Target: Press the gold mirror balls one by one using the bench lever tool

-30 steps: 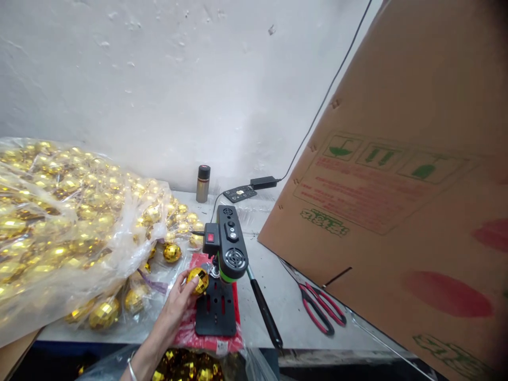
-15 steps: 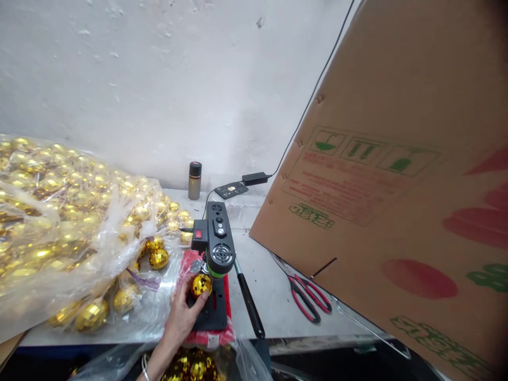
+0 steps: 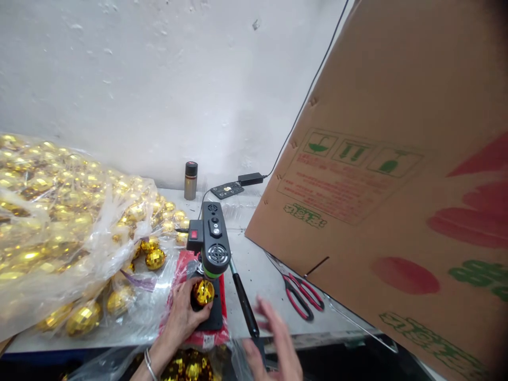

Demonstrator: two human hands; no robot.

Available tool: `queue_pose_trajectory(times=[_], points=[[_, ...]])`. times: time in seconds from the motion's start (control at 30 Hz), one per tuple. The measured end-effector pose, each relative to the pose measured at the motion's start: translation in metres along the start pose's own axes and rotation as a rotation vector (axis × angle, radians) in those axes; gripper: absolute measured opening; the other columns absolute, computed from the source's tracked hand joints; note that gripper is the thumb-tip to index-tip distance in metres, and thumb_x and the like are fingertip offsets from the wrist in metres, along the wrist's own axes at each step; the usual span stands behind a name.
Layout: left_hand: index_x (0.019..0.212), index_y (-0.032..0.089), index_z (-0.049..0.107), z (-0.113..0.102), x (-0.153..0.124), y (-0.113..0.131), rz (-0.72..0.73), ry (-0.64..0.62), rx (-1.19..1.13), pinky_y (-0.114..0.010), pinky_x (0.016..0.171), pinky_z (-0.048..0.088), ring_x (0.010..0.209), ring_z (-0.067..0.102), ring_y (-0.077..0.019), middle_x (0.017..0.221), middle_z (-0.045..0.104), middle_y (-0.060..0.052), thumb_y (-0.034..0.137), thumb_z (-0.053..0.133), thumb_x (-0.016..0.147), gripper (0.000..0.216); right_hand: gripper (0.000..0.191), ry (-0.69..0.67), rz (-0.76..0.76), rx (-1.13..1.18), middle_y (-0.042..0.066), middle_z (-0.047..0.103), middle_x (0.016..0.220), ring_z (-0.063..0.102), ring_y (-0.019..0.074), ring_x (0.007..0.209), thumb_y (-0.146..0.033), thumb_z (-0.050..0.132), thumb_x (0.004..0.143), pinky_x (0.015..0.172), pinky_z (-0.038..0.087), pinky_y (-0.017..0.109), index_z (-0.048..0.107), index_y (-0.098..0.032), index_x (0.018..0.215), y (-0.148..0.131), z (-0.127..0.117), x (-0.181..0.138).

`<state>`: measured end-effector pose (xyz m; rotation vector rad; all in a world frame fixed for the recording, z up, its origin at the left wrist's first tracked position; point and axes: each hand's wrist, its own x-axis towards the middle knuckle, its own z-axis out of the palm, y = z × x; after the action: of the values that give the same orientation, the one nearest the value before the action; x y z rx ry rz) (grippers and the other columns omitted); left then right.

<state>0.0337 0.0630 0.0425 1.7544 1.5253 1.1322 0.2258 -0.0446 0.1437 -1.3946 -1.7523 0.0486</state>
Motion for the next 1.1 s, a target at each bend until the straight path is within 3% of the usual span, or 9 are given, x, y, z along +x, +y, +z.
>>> queue_pose_trajectory(times=[0.07, 0.13, 0.17, 0.23, 0.33, 0.47, 0.67, 0.87, 1.1], points=[[0.115, 0.021, 0.073, 0.001, 0.000, -0.001, -0.015, 0.006, -0.010, -0.056, 0.100, 0.055, 0.112, 0.069, -0.0367, 0.114, 0.078, -0.012, 0.036, 0.074, 0.072, 0.046, 0.062, 0.277, -0.197, -0.023, 0.021, 0.066, 0.136, 0.070, 0.0324, 0.121, -0.048, 0.062, 0.103, 0.087, 0.065, 0.046, 0.047, -0.019, 0.155, -0.001, 0.000, 0.038], [0.116, 0.020, 0.073, 0.002, -0.001, -0.001, -0.026, 0.003, -0.021, -0.058, 0.100, 0.055, 0.110, 0.069, -0.0372, 0.114, 0.078, -0.012, 0.038, 0.076, 0.071, 0.048, 0.051, 0.299, -0.446, 0.012, 0.017, 0.073, 0.119, 0.075, 0.0270, 0.105, -0.053, 0.058, 0.104, 0.080, 0.064, 0.040, 0.056, -0.019, 0.143, -0.008, 0.004, 0.074], [0.115, 0.020, 0.073, 0.002, -0.001, 0.000, -0.031, 0.002, -0.027, -0.058, 0.099, 0.056, 0.109, 0.069, -0.0373, 0.113, 0.078, -0.013, 0.038, 0.076, 0.071, 0.048, 0.041, 0.275, -0.490, 0.066, 0.014, 0.075, 0.107, 0.076, 0.0237, 0.094, -0.052, 0.054, 0.106, 0.074, 0.062, 0.036, 0.062, -0.019, 0.130, -0.012, 0.008, 0.087], [0.114, 0.019, 0.074, 0.002, 0.000, 0.001, -0.038, 0.003, -0.036, -0.058, 0.098, 0.056, 0.106, 0.070, -0.0372, 0.109, 0.078, -0.013, 0.037, 0.077, 0.069, 0.048, 0.023, 0.248, -0.471, 0.178, 0.005, 0.072, 0.084, 0.070, 0.0159, 0.071, -0.034, 0.048, 0.110, 0.063, 0.055, 0.029, 0.063, -0.021, 0.100, -0.018, 0.020, 0.103], [0.112, 0.020, 0.075, 0.002, 0.000, 0.003, -0.040, 0.001, -0.041, -0.057, 0.097, 0.057, 0.104, 0.071, -0.0367, 0.106, 0.078, -0.012, 0.036, 0.078, 0.067, 0.048, 0.031, 0.346, -0.417, 0.264, -0.002, 0.059, 0.069, 0.053, 0.0114, 0.055, -0.016, 0.040, 0.106, 0.054, 0.043, 0.026, 0.052, -0.024, 0.079, -0.017, 0.042, 0.099], [0.113, 0.021, 0.075, 0.001, 0.000, 0.005, -0.049, -0.004, -0.049, -0.055, 0.097, 0.058, 0.104, 0.072, -0.0360, 0.107, 0.078, -0.012, 0.036, 0.078, 0.068, 0.047, 0.031, 0.422, -0.386, 0.274, -0.002, 0.055, 0.071, 0.048, 0.0121, 0.058, -0.012, 0.035, 0.104, 0.057, 0.042, 0.027, 0.049, -0.024, 0.079, -0.010, 0.062, 0.081], [0.111, 0.022, 0.076, 0.002, -0.001, 0.007, -0.062, 0.001, -0.046, -0.056, 0.096, 0.058, 0.104, 0.072, -0.0362, 0.107, 0.079, -0.012, 0.035, 0.077, 0.068, 0.046, 0.033, 0.456, -0.271, 0.300, -0.003, 0.052, 0.070, 0.050, 0.0122, 0.061, -0.011, 0.034, 0.105, 0.062, 0.043, 0.028, 0.049, -0.024, 0.078, -0.015, 0.070, 0.072], [0.113, 0.022, 0.076, 0.002, -0.001, 0.007, -0.047, 0.000, -0.047, -0.055, 0.095, 0.060, 0.104, 0.073, -0.0356, 0.108, 0.079, -0.012, 0.033, 0.078, 0.068, 0.046, 0.034, 0.466, -0.207, 0.279, -0.004, 0.056, 0.073, 0.053, 0.0124, 0.064, -0.012, 0.035, 0.106, 0.084, 0.051, 0.032, 0.051, -0.024, 0.079, -0.011, 0.078, 0.063], [0.113, 0.020, 0.076, 0.003, -0.002, 0.006, -0.034, 0.002, -0.021, -0.055, 0.095, 0.060, 0.105, 0.073, -0.0363, 0.108, 0.079, -0.014, 0.031, 0.078, 0.069, 0.045, 0.037, 0.481, -0.190, 0.307, -0.004, 0.053, 0.072, 0.051, 0.0114, 0.064, -0.012, 0.033, 0.108, 0.079, 0.049, 0.029, 0.046, -0.024, 0.075, -0.012, 0.080, 0.062]])
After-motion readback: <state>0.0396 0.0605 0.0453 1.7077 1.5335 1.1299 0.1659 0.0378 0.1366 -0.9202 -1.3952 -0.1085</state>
